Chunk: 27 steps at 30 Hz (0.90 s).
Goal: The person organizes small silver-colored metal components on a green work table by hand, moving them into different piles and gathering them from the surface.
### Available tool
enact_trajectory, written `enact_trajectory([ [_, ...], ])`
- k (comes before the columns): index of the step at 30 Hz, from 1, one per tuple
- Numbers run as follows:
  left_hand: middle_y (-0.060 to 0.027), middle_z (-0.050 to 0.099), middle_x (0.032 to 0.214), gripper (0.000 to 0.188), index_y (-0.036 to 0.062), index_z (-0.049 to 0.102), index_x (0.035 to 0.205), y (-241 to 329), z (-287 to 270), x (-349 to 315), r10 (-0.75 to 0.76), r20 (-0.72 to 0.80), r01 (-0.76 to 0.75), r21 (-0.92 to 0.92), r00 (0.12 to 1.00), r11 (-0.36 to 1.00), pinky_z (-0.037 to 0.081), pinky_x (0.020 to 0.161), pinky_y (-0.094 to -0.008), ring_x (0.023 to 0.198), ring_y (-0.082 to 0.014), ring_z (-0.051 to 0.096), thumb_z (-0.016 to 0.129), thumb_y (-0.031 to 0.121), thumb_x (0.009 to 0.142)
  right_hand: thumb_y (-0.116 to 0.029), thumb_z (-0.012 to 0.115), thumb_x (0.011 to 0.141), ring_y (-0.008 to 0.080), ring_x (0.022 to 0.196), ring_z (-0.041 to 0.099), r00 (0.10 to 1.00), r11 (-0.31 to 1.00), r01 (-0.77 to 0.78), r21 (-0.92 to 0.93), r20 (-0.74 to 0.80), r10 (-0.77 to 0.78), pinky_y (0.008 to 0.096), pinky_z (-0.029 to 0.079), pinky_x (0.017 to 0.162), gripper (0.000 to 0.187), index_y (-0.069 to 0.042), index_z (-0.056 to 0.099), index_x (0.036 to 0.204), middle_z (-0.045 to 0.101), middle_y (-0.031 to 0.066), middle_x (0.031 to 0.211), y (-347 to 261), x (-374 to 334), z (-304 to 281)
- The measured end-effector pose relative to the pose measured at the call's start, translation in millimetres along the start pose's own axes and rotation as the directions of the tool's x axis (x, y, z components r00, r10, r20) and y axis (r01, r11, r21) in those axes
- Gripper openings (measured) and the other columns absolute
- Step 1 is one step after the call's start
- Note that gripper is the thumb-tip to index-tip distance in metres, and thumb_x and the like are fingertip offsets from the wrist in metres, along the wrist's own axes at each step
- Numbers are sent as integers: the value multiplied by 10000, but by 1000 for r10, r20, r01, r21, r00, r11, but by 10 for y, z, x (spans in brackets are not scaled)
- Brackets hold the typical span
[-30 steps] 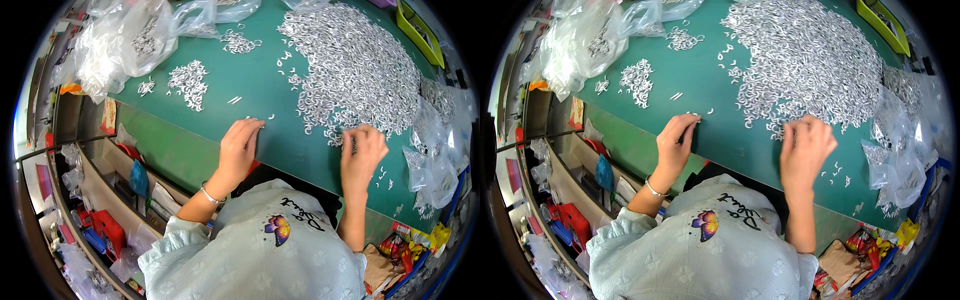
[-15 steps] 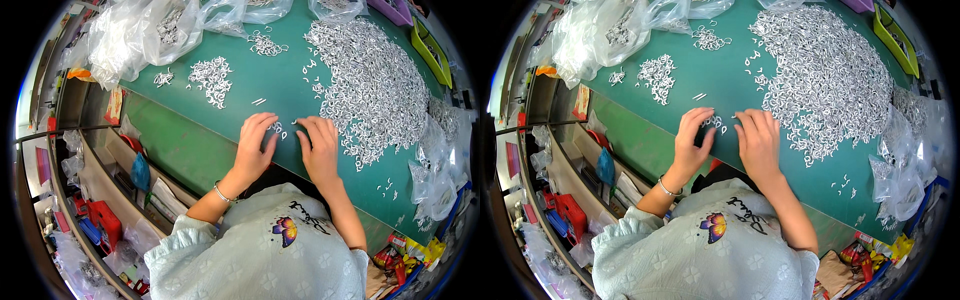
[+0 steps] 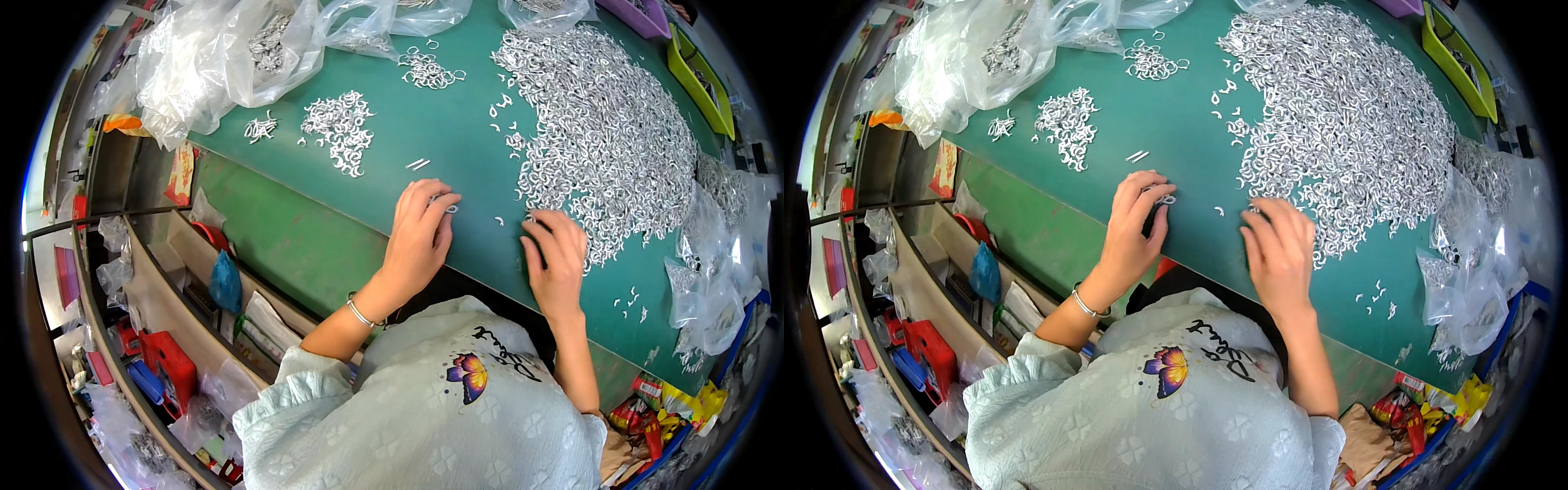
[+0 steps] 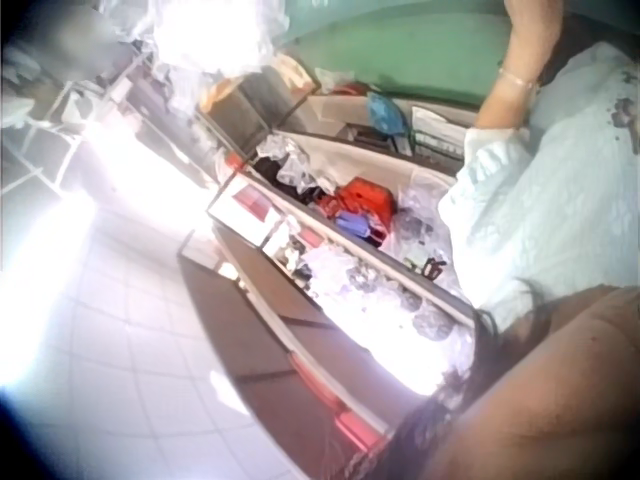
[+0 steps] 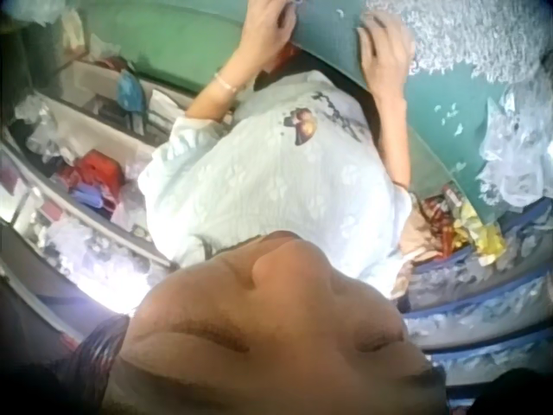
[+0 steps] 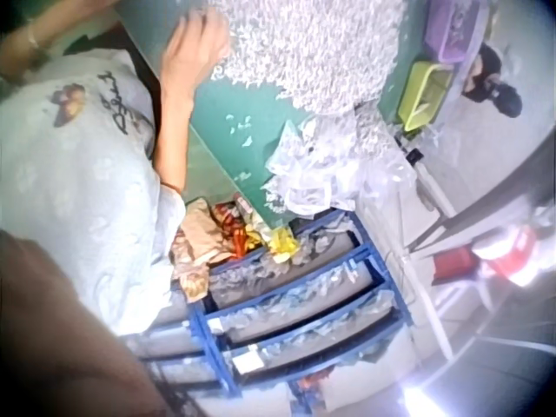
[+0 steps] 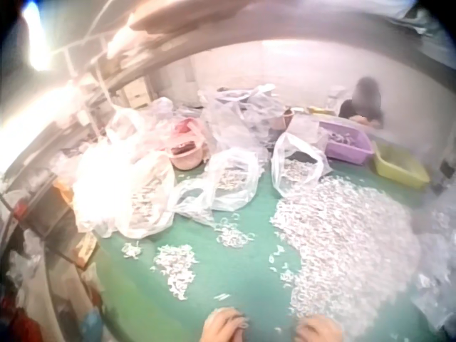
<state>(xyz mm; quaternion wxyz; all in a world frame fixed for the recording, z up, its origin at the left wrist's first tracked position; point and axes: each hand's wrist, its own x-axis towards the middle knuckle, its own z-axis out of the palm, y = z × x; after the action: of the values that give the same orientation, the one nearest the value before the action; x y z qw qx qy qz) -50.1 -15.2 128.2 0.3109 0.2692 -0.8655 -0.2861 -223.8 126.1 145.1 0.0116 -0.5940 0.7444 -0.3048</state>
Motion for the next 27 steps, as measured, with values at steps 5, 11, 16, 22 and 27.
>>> enact_trajectory([
  [5,-121,581,1071,325,24,630,1099,297,119,108,75,107,-77,16,992,997,448,887,-442,1035,-319,561,686,-49,787,-100,704,835,299,1341,451,992,987,-80,-137,89,93,492,362,1052,404,-60,633,1230,556,70,1377,109,-192,-155],
  [11,-138,570,958,156,-15,631,952,375,446,164,105,183,-87,-101,977,991,481,752,-391,883,-322,570,673,-55,807,-34,662,848,283,1358,449,985,979,-98,-181,126,122,486,337,1109,390,-111,642,1230,549,52,1393,391,-410,-412],
  [16,-134,568,951,183,-11,628,975,616,700,150,217,278,-164,-201,936,966,492,755,-389,868,-319,586,670,-53,802,-18,666,834,301,1326,481,999,989,-11,-147,45,18,462,366,1084,341,-93,673,1167,589,64,1332,761,-172,-467],
  [22,-149,582,1019,246,2,627,1042,958,981,27,302,373,-207,-274,878,939,500,782,-396,896,-327,594,667,-38,802,0,709,800,277,1009,615,898,904,-276,327,-247,364,362,480,887,213,-23,710,1012,684,96,1083,746,-385,-779],
  [27,-136,592,1082,338,29,622,1133,1087,1064,12,273,348,-161,-318,897,934,472,819,-405,952,-321,584,676,-22,804,-17,739,773,277,913,579,864,884,-460,82,-189,467,355,439,781,184,-26,685,948,638,89,956,517,-768,-766],
])
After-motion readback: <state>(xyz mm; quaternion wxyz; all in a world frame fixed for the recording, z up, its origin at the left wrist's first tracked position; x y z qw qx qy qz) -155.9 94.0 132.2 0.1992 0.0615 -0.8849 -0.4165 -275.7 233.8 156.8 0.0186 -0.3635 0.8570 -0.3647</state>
